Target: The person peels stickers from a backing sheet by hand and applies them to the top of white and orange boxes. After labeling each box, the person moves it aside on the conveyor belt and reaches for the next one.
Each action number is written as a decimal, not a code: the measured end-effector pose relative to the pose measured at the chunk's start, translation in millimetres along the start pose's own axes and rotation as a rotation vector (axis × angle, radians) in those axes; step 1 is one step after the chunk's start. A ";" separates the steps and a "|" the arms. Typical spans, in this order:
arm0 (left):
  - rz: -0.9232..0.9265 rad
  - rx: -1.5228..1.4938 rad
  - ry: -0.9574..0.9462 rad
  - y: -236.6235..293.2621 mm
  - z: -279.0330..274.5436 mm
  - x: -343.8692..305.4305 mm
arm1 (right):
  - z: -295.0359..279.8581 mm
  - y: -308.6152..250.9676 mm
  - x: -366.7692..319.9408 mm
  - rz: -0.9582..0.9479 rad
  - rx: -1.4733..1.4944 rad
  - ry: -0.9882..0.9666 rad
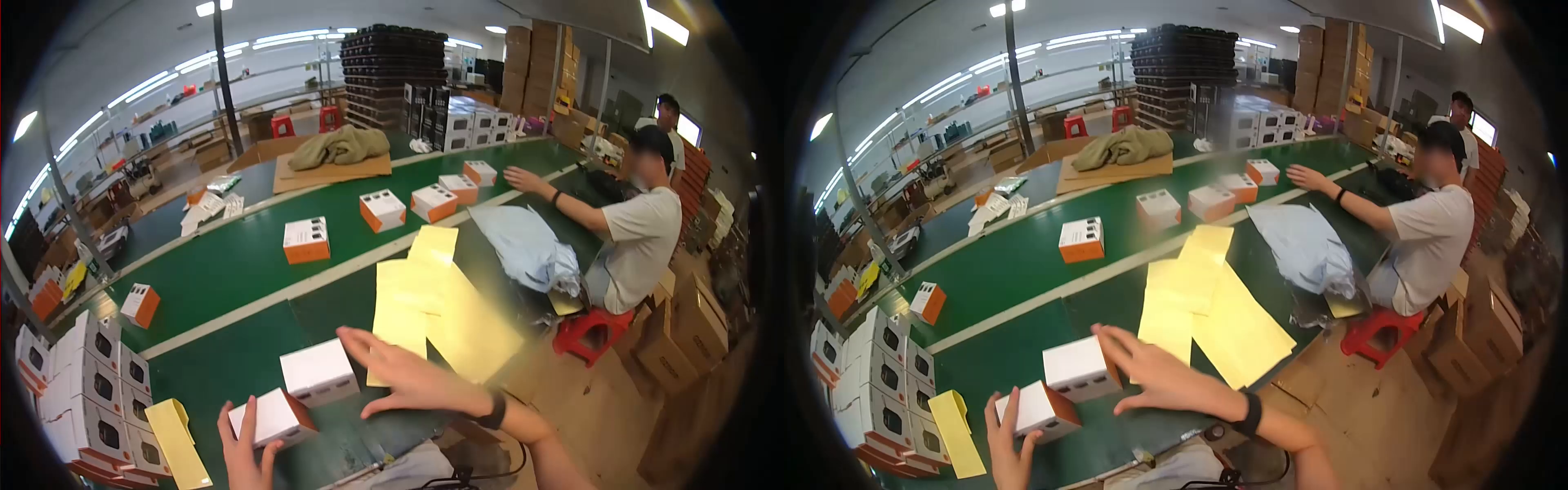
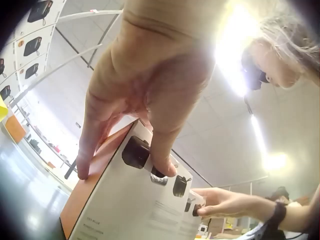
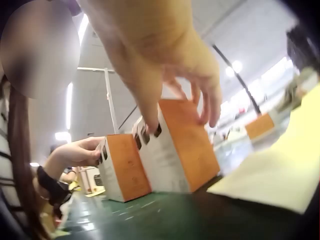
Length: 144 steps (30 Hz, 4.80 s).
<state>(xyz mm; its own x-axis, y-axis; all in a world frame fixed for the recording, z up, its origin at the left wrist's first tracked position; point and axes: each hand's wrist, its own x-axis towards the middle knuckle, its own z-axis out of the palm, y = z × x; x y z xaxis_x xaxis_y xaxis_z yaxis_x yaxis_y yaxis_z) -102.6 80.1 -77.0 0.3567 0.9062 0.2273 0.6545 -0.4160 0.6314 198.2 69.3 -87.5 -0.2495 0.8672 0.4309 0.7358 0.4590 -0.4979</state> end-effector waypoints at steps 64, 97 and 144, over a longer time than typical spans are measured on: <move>-1.116 -0.050 1.135 -283.8 84.5 -466.6 | 13.4 -118.5 -104.5 -0.081 0.407 0.829; 0.077 0.177 0.858 16.0 1.4 -4.8 | 41.3 -83.3 -15.2 0.238 1.173 0.186; 0.336 -0.166 0.532 46.2 14.7 -12.1 | 47.1 -94.7 17.8 -0.399 -0.023 0.549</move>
<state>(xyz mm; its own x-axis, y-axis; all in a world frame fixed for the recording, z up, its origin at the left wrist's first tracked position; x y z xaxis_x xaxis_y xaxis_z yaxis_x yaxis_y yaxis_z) -66.9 48.8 -61.6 0.1171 0.6602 0.7419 0.4377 -0.7049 0.5582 94.3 50.3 -68.1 -0.1533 0.4062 0.9008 0.6686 0.7139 -0.2081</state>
